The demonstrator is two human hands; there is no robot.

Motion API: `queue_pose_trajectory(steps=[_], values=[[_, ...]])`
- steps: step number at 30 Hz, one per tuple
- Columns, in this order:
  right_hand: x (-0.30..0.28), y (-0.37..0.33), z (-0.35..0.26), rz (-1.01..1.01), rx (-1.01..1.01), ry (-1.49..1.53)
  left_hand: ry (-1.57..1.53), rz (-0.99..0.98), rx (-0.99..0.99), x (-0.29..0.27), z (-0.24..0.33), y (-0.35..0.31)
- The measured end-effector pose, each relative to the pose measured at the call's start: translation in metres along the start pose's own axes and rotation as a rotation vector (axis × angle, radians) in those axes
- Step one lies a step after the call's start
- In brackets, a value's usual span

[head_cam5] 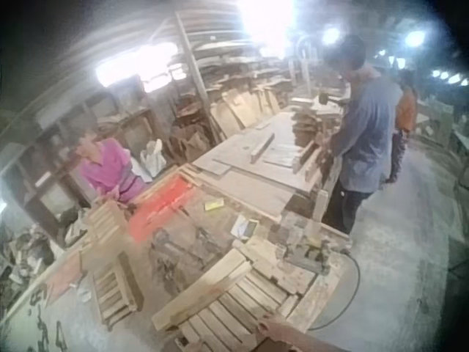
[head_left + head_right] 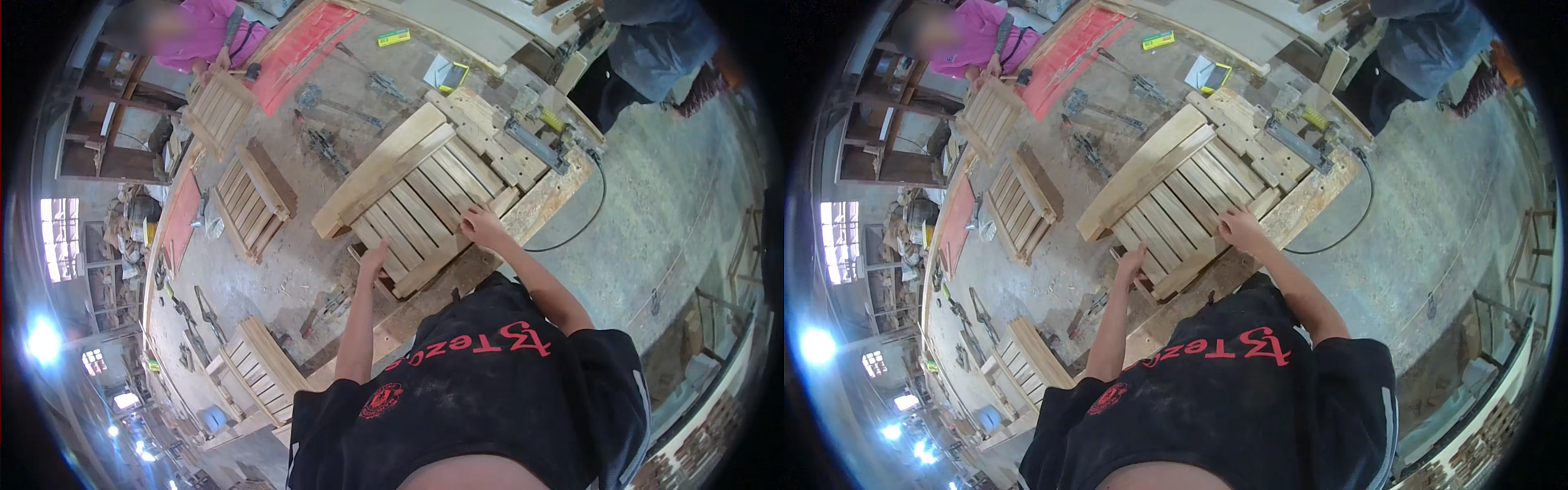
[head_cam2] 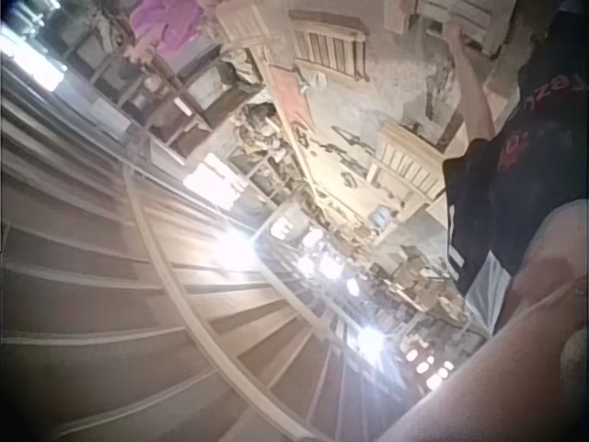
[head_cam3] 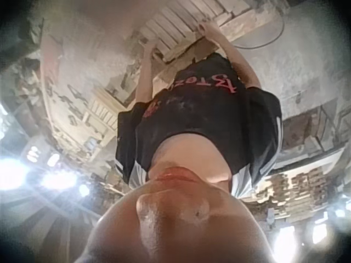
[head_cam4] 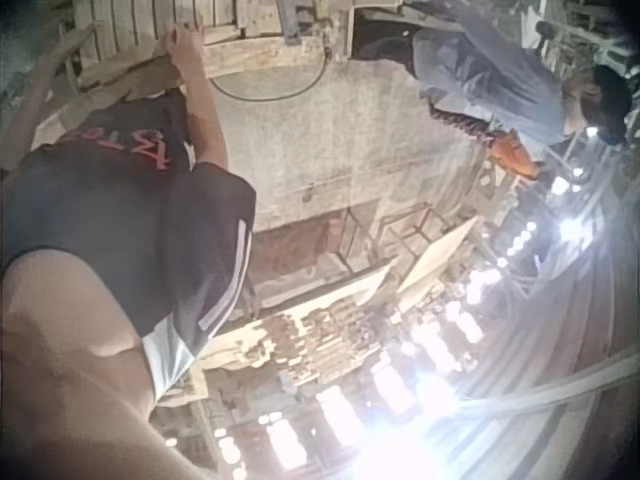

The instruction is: Assembling wooden furniture components by aligning slats and securing them with a nail gun.

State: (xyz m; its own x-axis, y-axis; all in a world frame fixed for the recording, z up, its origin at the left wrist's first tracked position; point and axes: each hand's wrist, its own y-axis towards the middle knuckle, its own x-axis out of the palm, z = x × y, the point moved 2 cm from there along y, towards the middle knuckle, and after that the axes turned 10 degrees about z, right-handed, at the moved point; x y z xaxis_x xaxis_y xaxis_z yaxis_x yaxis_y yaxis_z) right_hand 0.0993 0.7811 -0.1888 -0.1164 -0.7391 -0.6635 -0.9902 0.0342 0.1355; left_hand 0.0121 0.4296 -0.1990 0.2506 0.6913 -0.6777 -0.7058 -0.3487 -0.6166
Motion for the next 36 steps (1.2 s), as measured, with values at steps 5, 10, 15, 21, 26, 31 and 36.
queue_pose_trajectory(steps=[5, 10, 15, 21, 26, 31, 36], values=[[0.01, -0.027, 0.004, 0.298, -0.01, -0.323, 0.255, -0.086, 0.372, 0.01, 0.004, -0.068], [0.016, -0.021, -0.004, 0.242, 0.007, -0.41, 0.203, 0.634, 0.265, -0.003, -0.049, -0.087], [0.026, -0.01, -0.02, 0.203, 0.004, -0.504, 0.004, 0.291, 0.344, -0.004, -0.08, -0.045], [0.033, -0.014, -0.02, 0.195, 0.041, -0.525, -0.04, 0.202, 0.422, -0.002, -0.05, -0.036], [0.029, -0.013, -0.02, 0.133, 0.129, -0.501, 0.187, 0.002, 0.368, -0.02, -0.042, -0.041], [0.031, -0.008, -0.022, 0.17, 0.134, -0.49, -0.337, 0.697, 0.404, -0.135, -0.166, 0.028], [0.027, -0.001, -0.03, 0.122, 0.153, -0.5, -0.801, 0.671, -0.333, -0.239, -0.349, 0.091]])
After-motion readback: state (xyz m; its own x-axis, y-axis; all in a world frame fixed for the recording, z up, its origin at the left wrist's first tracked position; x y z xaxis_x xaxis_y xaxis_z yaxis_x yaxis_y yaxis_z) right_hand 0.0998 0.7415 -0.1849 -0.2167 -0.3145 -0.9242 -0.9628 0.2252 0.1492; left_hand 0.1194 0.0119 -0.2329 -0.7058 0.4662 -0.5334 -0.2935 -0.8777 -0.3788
